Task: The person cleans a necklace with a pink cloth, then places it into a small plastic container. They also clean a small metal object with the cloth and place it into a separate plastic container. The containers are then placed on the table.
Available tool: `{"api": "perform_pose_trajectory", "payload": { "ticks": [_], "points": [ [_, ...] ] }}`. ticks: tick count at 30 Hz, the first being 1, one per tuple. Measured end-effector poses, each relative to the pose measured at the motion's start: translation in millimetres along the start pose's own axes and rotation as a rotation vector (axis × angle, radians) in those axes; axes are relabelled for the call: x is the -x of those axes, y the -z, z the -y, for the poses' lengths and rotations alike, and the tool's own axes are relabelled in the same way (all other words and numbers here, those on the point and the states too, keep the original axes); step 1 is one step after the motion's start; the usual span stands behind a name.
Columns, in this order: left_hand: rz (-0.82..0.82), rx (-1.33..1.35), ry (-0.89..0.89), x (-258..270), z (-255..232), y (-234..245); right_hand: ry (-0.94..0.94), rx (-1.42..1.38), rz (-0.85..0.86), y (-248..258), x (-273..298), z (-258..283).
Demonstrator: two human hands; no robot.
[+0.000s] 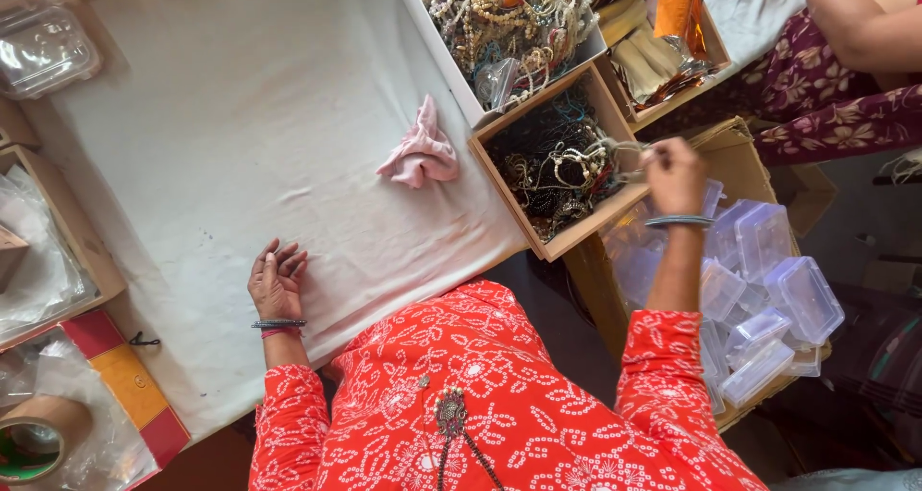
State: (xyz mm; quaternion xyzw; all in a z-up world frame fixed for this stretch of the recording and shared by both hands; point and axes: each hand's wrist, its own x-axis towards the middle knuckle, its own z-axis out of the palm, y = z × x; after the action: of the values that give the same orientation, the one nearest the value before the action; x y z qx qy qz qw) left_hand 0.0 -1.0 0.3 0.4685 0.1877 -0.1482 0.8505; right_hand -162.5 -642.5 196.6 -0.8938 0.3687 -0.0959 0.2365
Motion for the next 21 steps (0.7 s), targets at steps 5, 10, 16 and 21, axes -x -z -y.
{"api": "perform_pose_trajectory", "payload": {
  "ticks": [5,10,16,21],
  "points": [
    [0.0,-0.001,-0.006,1.0,-0.8,-1.4,0.195,-0.051,-0.223,91.9,23.8,94.8],
    [-0.008,0.022,-0.021,0.6,2.5,-2.5,0.4,-0.319,-0.264,110.5,37.8,139.1],
    [-0.036,0.035,-0.041,-4.0,8.6,-4.8,0.438,-0.575,-0.043,100.8,53.9,218.1],
    [-0.047,0.041,-0.027,-15.3,22.8,4.0,0.544,-0.767,0.502,27.3,67.3,293.4]
  ]
}}
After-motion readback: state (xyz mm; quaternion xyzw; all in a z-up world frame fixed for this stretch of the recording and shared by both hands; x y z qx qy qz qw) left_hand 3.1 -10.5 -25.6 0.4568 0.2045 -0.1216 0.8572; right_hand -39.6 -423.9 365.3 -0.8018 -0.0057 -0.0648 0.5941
